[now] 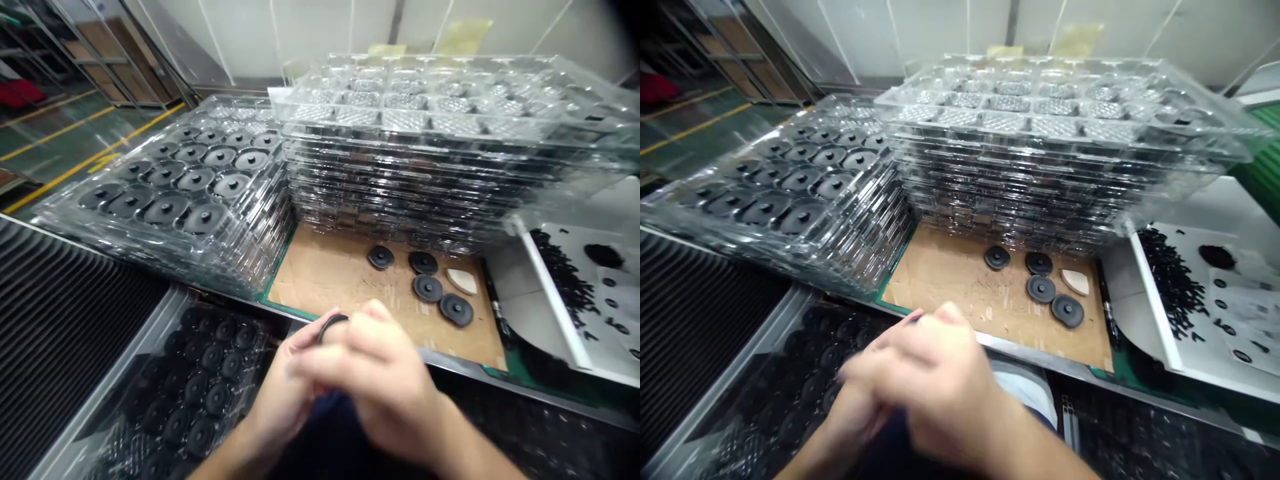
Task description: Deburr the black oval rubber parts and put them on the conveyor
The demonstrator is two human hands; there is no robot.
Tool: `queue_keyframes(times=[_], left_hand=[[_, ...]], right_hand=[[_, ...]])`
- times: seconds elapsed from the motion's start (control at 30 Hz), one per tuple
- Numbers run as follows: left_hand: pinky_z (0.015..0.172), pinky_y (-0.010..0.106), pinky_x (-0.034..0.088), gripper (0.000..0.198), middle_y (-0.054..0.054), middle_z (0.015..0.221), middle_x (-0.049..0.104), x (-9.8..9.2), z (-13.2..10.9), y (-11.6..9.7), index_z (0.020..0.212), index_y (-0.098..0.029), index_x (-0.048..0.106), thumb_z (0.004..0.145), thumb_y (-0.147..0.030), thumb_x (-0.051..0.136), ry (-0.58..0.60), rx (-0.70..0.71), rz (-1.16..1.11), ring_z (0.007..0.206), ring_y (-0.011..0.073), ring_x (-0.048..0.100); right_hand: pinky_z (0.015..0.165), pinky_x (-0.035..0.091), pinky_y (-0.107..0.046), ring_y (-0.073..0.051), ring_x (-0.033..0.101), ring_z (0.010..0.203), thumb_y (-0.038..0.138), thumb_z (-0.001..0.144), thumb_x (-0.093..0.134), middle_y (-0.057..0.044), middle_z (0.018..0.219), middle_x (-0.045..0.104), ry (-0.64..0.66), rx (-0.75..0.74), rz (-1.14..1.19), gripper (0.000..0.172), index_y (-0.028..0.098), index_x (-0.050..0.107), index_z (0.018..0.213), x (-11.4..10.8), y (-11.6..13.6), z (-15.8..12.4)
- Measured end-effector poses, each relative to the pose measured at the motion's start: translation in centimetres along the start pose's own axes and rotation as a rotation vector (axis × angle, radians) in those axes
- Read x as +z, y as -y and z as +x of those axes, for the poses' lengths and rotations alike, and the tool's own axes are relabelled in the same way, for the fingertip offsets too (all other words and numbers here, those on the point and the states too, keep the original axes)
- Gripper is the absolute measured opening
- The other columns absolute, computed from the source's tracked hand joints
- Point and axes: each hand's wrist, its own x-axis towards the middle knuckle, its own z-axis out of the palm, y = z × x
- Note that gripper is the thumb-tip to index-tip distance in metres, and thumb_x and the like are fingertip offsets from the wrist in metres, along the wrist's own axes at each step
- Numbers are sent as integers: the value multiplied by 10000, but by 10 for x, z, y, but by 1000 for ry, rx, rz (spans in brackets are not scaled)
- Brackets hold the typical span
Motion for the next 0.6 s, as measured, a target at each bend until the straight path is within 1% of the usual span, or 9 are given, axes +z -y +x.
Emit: queue_keyframes(times=[0.03, 0.1, 0.2, 0.33, 0.4, 0.43, 0.5, 0.57, 0.6], left_hand=[[781, 330, 552, 580, 66, 898, 758, -1, -3, -1, 1001, -177, 739, 462, -335, 884, 14, -16, -18, 793, 239, 698], [798, 281, 541, 673, 71, 993, 753, -4, -7, -3, 1032, -206, 725, 400, -350, 903, 50, -54, -92, 864, 233, 699], [851, 291, 529, 592, 76, 1057, 737, -7, -6, -3, 1046, -222, 711, 492, -350, 877, 109, -99, -240, 938, 239, 692], [949, 331, 493, 520, 75, 1086, 724, -12, 4, -1, 1077, -221, 691, 598, -383, 815, 76, -156, -358, 1011, 233, 671], [971, 336, 483, 491, 69, 1078, 729, -14, 9, 0, 1062, -226, 698, 611, -389, 802, 46, -186, -374, 1047, 234, 659], [968, 334, 484, 476, 66, 1069, 732, -13, 12, 0, 1049, -232, 704, 611, -390, 801, 43, -202, -371, 1049, 234, 659], [950, 327, 492, 474, 59, 1072, 730, -11, 18, 1, 1042, -247, 708, 604, -402, 801, 42, -229, -345, 1042, 232, 662], [927, 307, 499, 489, 53, 1068, 729, -6, 25, 1, 1040, -252, 709, 587, -403, 812, 33, -228, -308, 1031, 221, 663], [913, 291, 501, 492, 47, 1059, 730, -3, 29, 1, 1035, -253, 711, 576, -394, 821, 24, -213, -291, 1018, 209, 664]], right_hand=[[672, 384, -292, -128, 595, 697, 146, 936, 363, -2, 760, 690, -40, 91, -12, 321, 218, 676, 945, -3, -7, -3], [671, 421, -287, -146, 621, 742, 176, 915, 436, -20, 841, 711, -109, 345, -87, 248, 219, 675, 966, -6, -23, -15], [621, 469, -281, -164, 620, 691, 300, 906, 499, -35, 805, 705, -59, 633, -69, 225, 219, 694, 983, 2, -41, -49], [526, 519, -271, -163, 635, 578, 387, 893, 518, -43, 793, 738, 17, 792, 43, 282, 206, 729, 942, 32, -47, -105], [491, 526, -275, -161, 628, 521, 389, 882, 534, -45, 775, 746, 9, 836, 40, 287, 192, 739, 919, 38, -47, -119], [496, 531, -277, -165, 635, 532, 387, 879, 538, -50, 797, 750, -1, 859, 36, 285, 190, 738, 929, 37, -47, -120], [528, 536, -276, -174, 657, 606, 376, 882, 538, -62, 886, 748, -37, 893, 20, 273, 200, 726, 976, 26, -46, -107], [533, 523, -255, -169, 660, 663, 342, 888, 539, -59, 940, 736, -103, 863, 9, 237, 222, 708, 1003, 14, -42, -77], [531, 513, -243, -162, 657, 676, 313, 887, 543, -52, 932, 732, -133, 804, 11, 209, 227, 701, 993, 9, -38, -59]])
